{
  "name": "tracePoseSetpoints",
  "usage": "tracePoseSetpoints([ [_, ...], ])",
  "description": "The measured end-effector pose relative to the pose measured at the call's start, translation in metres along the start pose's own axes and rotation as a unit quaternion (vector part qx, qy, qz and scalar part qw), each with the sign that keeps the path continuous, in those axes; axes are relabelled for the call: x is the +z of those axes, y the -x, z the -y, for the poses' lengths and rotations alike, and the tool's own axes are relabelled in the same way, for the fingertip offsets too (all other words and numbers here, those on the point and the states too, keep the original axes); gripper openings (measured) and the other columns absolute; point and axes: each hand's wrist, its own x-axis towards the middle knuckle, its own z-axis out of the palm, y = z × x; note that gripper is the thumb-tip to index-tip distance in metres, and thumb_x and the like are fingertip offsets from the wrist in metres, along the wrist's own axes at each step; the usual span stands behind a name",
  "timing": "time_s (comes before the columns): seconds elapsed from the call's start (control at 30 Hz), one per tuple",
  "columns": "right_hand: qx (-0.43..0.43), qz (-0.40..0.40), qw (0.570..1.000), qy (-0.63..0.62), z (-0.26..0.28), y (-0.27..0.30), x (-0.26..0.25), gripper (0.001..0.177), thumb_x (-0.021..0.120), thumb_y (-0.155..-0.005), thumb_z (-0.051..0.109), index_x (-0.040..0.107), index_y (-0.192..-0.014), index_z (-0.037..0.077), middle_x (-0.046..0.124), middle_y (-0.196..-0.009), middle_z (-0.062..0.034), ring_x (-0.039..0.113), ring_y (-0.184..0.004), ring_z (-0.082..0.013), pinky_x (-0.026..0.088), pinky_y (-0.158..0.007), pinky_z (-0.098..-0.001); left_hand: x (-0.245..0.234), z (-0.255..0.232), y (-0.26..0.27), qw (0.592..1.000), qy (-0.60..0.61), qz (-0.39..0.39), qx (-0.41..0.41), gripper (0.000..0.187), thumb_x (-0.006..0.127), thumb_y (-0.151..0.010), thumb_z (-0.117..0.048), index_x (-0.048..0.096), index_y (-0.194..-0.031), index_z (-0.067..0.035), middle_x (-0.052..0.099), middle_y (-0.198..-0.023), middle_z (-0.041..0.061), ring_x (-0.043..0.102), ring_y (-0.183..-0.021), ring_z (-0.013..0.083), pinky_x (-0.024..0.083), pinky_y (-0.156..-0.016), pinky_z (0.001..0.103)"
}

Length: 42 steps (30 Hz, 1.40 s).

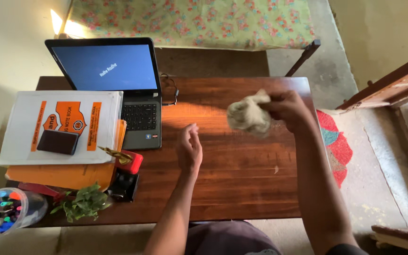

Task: The person clears a notebook and a trophy from a wooden table, then wipes the table surface with a cloth to remove white powder residue. The person repeatedly wipes different areas of the table until the surface is clean.

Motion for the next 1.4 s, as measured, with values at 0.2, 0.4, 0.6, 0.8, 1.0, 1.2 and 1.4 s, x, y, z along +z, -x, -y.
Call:
tracePoseSetpoints([
  [0.2, 0.024, -0.047, 0.995, 0.082, 0.031, 0.020, -0.009, 0.030, 0.081, -0.092, 0.032, 0.078, -0.104, 0.005, 0.067, -0.078, -0.0026, 0.058, -0.065, -0.0139, 0.043, -0.059, -0.0287, 0.019, -0.060, -0.023, 0.988, 0.145, 0.043, -0.032, 0.034, 0.048, -0.109, -0.026, 0.065, -0.123, -0.001, 0.074, -0.110, 0.014, 0.073, -0.103, 0.0254, 0.060, -0.089, 0.035],
  [0.4, -0.054, 0.127, 0.984, -0.113, 0.023, 0.029, -0.001, 0.022, 0.071, -0.095, 0.022, 0.073, -0.102, 0.001, 0.070, -0.083, -0.0009, 0.062, -0.073, -0.0103, 0.049, -0.065, -0.0267, 0.052, -0.093, -0.034, 0.980, 0.081, 0.161, 0.090, 0.039, 0.060, -0.106, -0.027, 0.060, -0.134, 0.001, 0.069, -0.119, 0.022, 0.067, -0.107, 0.0301, 0.055, -0.086, 0.040],
  [0.6, -0.106, 0.041, 0.983, -0.144, 0.018, 0.034, 0.007, 0.030, 0.063, -0.104, 0.026, 0.068, -0.113, -0.002, 0.071, -0.097, -0.0024, 0.063, -0.089, -0.0103, 0.053, -0.080, -0.0273, 0.065, -0.112, -0.044, 0.972, 0.072, 0.224, 0.023, 0.034, 0.059, -0.100, -0.036, 0.073, -0.108, -0.006, 0.079, -0.096, 0.011, 0.078, -0.085, 0.0201, 0.060, -0.072, 0.034],
  [0.8, -0.105, 0.027, 0.994, 0.018, 0.030, 0.061, 0.006, 0.055, 0.072, -0.081, 0.007, 0.059, -0.134, 0.010, 0.070, -0.109, -0.0029, 0.069, -0.097, -0.0143, 0.056, -0.081, -0.0327, 0.063, -0.135, -0.058, 0.973, 0.137, 0.175, 0.064, 0.036, 0.070, -0.097, -0.040, 0.075, -0.098, -0.004, 0.077, -0.087, 0.008, 0.074, -0.079, 0.0175, 0.059, -0.069, 0.031],
  [1.0, -0.237, -0.040, 0.969, 0.056, 0.020, 0.049, -0.011, 0.030, 0.071, -0.085, 0.000, 0.073, -0.115, 0.001, 0.070, -0.103, -0.0048, 0.070, -0.090, -0.0151, 0.060, -0.077, -0.0313, 0.052, -0.131, -0.080, 0.973, 0.113, 0.192, -0.066, 0.038, 0.086, -0.078, -0.041, 0.073, -0.087, -0.006, 0.074, -0.079, 0.005, 0.067, -0.069, 0.0143, 0.058, -0.064, 0.031],
  [1.2, -0.161, -0.021, 0.987, -0.008, 0.031, 0.042, -0.042, 0.019, 0.070, -0.104, 0.017, 0.073, -0.106, -0.002, 0.065, -0.081, -0.0032, 0.061, -0.074, -0.0125, 0.053, -0.061, -0.0297, 0.045, -0.104, -0.099, 0.914, 0.339, 0.158, -0.157, 0.028, 0.088, -0.083, -0.029, 0.079, -0.097, -0.007, 0.076, -0.085, 0.001, 0.067, -0.075, 0.0090, 0.057, -0.073, 0.024],
  [1.4, -0.184, -0.109, 0.919, 0.331, 0.084, 0.037, -0.048, 0.020, 0.074, -0.092, 0.020, 0.083, -0.107, 0.010, 0.074, -0.087, -0.0113, 0.069, -0.070, -0.0236, 0.053, -0.064, -0.0377, 0.056, -0.093, -0.107, 0.979, 0.170, 0.066, -0.092, 0.035, 0.072, -0.094, -0.039, 0.078, -0.111, -0.008, 0.077, -0.091, 0.003, 0.069, -0.079, 0.0067, 0.055, -0.071, 0.024],
])
